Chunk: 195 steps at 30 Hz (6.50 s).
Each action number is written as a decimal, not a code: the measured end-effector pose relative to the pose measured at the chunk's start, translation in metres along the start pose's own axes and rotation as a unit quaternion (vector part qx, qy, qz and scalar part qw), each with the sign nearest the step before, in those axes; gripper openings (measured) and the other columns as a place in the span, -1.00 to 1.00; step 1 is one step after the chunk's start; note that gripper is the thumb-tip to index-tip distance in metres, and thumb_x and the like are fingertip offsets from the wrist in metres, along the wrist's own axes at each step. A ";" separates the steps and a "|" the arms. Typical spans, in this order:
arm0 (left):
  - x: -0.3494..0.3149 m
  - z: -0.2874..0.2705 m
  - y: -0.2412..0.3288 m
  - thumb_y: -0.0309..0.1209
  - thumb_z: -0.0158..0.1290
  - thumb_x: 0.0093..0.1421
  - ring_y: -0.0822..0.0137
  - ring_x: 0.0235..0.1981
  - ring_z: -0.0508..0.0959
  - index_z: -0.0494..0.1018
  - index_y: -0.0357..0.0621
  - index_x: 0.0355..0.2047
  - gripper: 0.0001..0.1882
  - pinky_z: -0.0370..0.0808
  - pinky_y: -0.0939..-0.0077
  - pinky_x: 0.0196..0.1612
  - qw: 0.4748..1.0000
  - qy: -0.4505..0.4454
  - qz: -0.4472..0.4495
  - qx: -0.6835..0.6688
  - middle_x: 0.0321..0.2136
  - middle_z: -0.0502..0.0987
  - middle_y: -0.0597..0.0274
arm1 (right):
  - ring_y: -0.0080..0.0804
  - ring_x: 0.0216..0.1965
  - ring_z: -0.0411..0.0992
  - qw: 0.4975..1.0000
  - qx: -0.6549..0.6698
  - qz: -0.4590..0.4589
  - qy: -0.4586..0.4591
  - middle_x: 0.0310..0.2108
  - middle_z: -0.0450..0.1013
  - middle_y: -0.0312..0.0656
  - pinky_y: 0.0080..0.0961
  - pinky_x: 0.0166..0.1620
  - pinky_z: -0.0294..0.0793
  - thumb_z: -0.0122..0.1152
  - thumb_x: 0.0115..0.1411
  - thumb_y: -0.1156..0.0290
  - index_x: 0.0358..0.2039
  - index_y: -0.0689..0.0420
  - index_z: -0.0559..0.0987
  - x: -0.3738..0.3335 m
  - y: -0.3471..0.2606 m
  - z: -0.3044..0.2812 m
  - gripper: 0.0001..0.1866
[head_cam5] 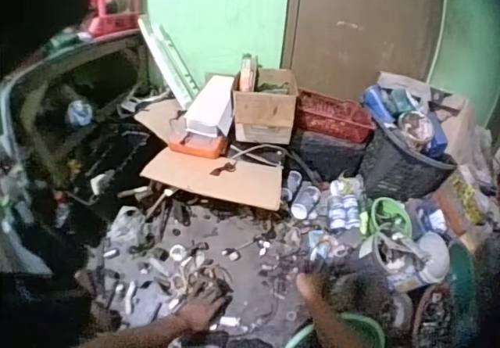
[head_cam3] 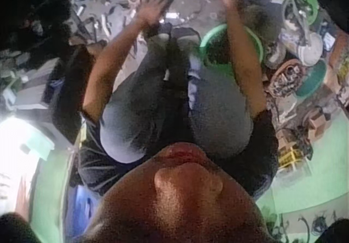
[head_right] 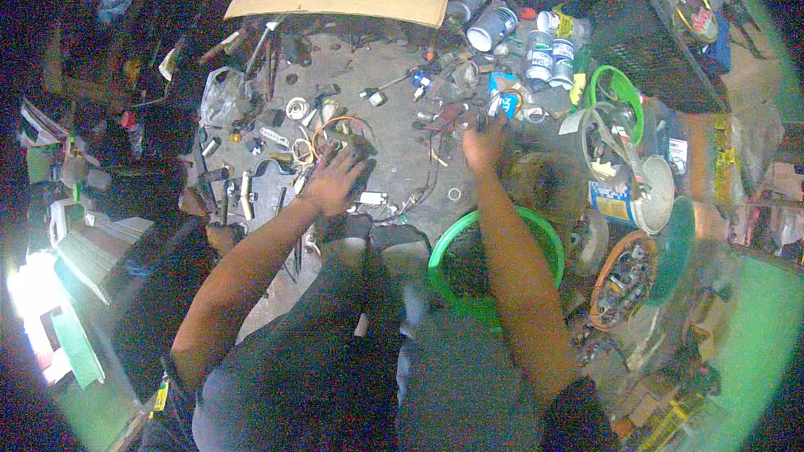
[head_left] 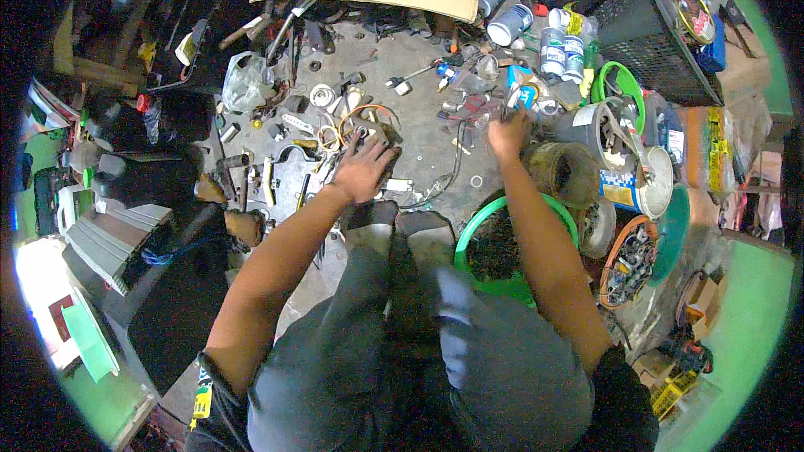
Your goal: The person sits on the floor and assembles small mechanical parts, including a cylindrical component with wires and a small white plastic piece. They pick up parts from the floor and green bowls, connect wires, and place assembled pieces into a bowl.
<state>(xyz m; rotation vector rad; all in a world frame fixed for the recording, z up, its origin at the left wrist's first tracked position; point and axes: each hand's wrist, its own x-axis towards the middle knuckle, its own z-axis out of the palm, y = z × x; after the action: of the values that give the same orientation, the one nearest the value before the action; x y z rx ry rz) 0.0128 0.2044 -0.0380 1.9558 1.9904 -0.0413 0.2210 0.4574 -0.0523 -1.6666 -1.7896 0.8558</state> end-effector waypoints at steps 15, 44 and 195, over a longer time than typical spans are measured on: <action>-0.003 -0.005 0.013 -0.20 0.16 0.03 0.09 0.42 0.04 0.16 -0.11 0.32 -0.16 -0.34 -0.20 0.43 0.998 0.030 -0.031 -0.036 0.25 0.27 0.02 | 0.20 0.14 0.33 0.949 0.010 -0.212 -0.235 0.08 0.40 0.16 -0.08 0.22 0.27 0.19 0.18 0.39 0.08 0.23 0.47 -0.098 -0.025 0.040 -0.55; -0.046 0.018 0.025 -0.13 -0.02 0.26 0.00 0.42 0.01 0.21 0.10 0.33 -0.38 -0.13 -0.22 0.39 0.978 0.162 -0.126 -0.027 0.36 0.14 0.20 | 0.19 0.44 -0.20 0.832 -0.256 -0.377 -0.315 0.42 -0.17 0.21 -0.04 0.43 -0.13 0.31 0.05 -0.19 0.39 0.34 -0.10 -0.123 -0.046 0.033 0.20; -0.202 -0.027 0.009 -0.27 -0.21 0.32 0.14 -0.24 0.52 0.43 -0.18 -0.01 -0.63 0.49 0.19 -0.05 -0.043 0.309 -0.220 -0.924 -0.20 0.56 0.05 | 0.12 0.33 0.14 0.740 0.132 -0.532 -0.389 0.30 0.21 0.10 -0.03 0.34 0.07 0.05 0.31 0.27 0.24 0.17 0.38 -0.283 -0.201 0.062 -0.49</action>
<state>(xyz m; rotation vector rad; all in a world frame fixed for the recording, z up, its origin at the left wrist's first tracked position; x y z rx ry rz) 0.0131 0.0171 0.0432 -0.8577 0.4764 2.0752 0.0675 0.1641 0.0690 0.1544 -2.4840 1.1752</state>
